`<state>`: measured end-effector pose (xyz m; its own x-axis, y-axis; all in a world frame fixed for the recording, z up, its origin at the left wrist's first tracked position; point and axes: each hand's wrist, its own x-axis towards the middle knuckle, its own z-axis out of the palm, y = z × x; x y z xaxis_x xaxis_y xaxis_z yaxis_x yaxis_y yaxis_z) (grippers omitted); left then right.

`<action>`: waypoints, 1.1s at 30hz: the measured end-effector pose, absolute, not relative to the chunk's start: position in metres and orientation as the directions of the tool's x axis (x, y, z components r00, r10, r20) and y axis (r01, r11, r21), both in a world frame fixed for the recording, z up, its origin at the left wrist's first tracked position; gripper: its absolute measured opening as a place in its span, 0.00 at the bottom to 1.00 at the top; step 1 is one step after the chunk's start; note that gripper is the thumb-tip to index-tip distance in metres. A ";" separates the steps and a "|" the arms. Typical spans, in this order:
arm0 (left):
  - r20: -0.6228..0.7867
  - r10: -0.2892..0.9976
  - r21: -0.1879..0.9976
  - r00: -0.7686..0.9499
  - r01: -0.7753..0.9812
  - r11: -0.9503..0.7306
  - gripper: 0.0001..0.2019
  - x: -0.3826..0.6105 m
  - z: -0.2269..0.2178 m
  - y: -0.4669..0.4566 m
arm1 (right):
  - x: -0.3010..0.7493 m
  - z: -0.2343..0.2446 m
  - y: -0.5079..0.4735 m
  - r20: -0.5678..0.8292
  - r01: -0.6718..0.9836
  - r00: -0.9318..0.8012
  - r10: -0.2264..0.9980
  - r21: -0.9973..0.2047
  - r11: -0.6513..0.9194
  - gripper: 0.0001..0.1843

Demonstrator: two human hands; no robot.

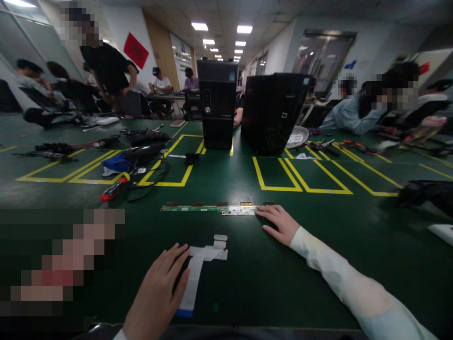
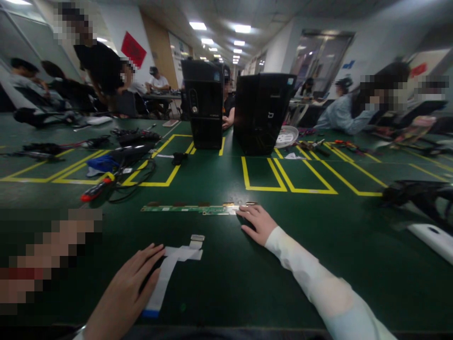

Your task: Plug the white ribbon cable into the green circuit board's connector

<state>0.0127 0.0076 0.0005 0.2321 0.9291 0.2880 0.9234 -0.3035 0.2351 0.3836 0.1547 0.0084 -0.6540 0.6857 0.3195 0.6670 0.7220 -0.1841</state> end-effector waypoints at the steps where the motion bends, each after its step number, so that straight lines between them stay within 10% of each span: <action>1: 0.292 0.927 0.236 0.234 0.922 -0.307 0.21 0.013 0.001 0.008 | 0.375 0.009 0.150 0.313 0.657 -0.667 0.676 -0.181 0.732 0.24; 19: 0.298 0.921 0.262 0.250 0.907 -0.330 0.21 0.015 0.007 0.008 | 0.341 0.012 0.133 0.353 0.638 -0.696 0.625 -0.093 0.764 0.22; 33: 0.104 0.781 0.282 0.616 0.734 -0.617 0.24 0.055 0.042 0.034 | 0.337 0.010 0.139 0.329 0.549 -0.744 0.582 -0.197 0.812 0.22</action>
